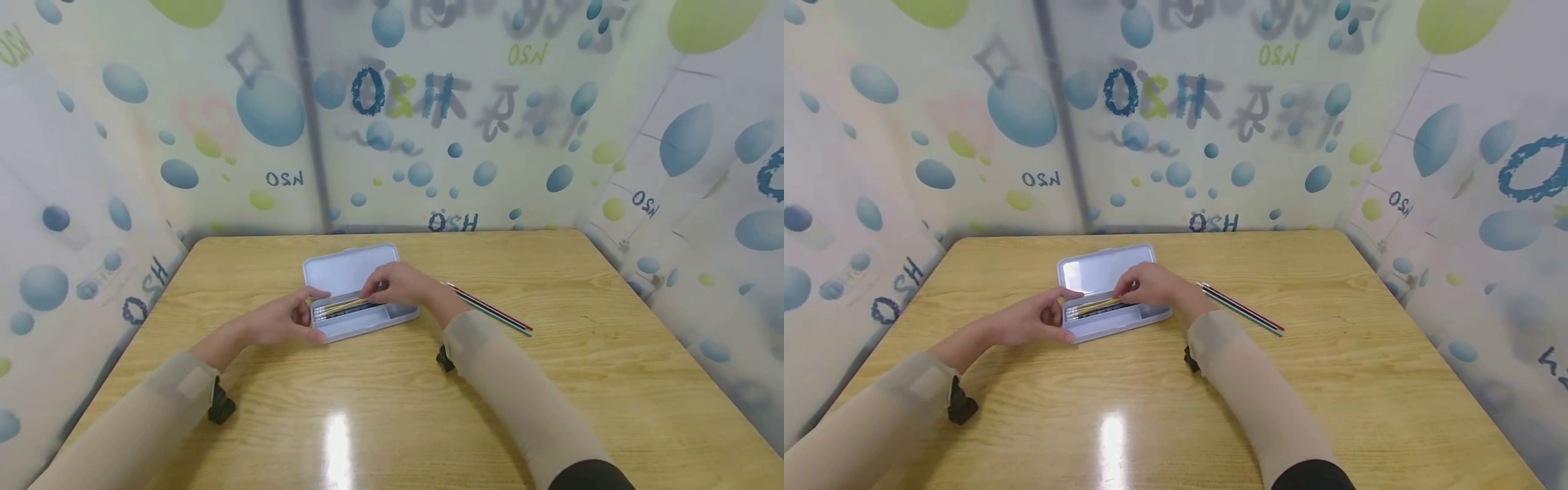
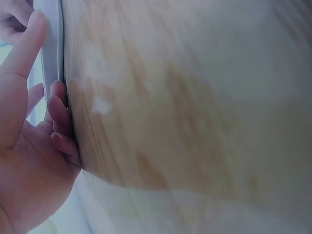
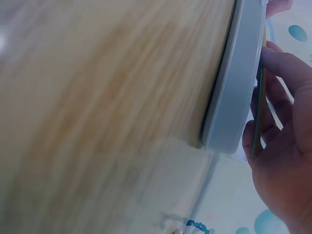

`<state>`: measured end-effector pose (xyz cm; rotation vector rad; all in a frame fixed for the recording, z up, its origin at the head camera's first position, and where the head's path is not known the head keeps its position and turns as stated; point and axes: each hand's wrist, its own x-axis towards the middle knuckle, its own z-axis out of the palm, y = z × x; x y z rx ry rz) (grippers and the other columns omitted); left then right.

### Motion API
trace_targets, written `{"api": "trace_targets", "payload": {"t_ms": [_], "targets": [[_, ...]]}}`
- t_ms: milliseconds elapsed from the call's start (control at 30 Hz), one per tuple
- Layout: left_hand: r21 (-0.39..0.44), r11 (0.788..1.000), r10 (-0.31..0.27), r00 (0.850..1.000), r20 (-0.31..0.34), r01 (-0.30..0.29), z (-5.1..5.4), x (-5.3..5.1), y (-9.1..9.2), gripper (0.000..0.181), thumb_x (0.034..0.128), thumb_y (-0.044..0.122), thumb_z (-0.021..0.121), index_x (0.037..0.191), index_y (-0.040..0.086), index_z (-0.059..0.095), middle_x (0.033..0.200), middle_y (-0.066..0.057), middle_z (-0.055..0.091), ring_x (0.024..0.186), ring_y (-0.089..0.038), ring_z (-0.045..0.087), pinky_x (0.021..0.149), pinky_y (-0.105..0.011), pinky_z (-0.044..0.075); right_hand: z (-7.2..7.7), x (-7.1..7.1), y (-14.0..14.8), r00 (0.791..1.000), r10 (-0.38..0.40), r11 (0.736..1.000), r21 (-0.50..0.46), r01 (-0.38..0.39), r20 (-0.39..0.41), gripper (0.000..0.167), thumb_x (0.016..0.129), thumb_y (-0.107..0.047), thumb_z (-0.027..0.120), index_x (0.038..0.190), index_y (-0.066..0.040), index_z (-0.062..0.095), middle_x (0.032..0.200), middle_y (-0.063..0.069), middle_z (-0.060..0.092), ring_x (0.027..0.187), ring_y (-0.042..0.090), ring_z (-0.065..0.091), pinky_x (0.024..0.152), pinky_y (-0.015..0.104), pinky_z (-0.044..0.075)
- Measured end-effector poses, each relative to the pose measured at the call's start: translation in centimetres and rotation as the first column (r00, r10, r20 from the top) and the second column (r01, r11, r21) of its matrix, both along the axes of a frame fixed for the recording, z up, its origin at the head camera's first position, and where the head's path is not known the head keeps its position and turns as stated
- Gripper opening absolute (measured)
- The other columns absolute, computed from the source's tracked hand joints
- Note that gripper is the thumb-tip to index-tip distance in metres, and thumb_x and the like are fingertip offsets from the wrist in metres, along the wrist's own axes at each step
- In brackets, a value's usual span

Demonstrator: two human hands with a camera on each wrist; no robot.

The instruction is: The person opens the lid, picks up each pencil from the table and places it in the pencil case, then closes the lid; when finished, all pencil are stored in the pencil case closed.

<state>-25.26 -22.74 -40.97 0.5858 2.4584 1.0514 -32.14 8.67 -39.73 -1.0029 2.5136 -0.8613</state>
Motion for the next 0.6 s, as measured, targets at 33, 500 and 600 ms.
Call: {"api": "trace_targets", "payload": {"t_ms": [33,500,600], "targets": [[0.001,1.000,0.000,1.000,0.002,0.000,0.0,0.0,0.0,0.088,0.0944,0.033,0.090,0.165,0.012,0.042,0.105,-0.009,0.058,0.093,-0.022,0.053,0.080,-0.027,0.045,0.0,0.0,0.0,1.000,-0.003,1.000,-0.001,0.003,0.004,0.016,0.106,-0.015,0.075,0.118,-0.018,0.084,0.117,-0.001,0.078,0.105,0.013,0.067,0.101,0.032,0.056],[0.009,1.000,0.008,1.000,-0.003,-0.008,-0.2,0.0,0.0,0.088,0.0936,0.032,0.091,0.164,0.011,0.043,0.105,-0.008,0.056,0.093,-0.022,0.052,0.079,-0.026,0.045,0.0,0.2,0.5,0.999,-0.041,0.999,-0.003,0.041,0.012,0.014,0.106,-0.017,0.074,0.117,-0.019,0.083,0.121,-0.002,0.078,0.110,0.014,0.068,0.106,0.035,0.056],[0.011,1.000,0.007,1.000,-0.005,-0.007,-0.2,0.0,0.0,0.088,0.0936,0.032,0.091,0.164,0.011,0.043,0.105,-0.009,0.056,0.093,-0.022,0.052,0.079,-0.026,0.045,0.3,0.4,1.0,0.998,-0.054,0.998,-0.011,0.054,0.019,0.014,0.107,-0.018,0.074,0.117,-0.018,0.083,0.123,-0.002,0.077,0.112,0.015,0.068,0.107,0.037,0.056]]}}
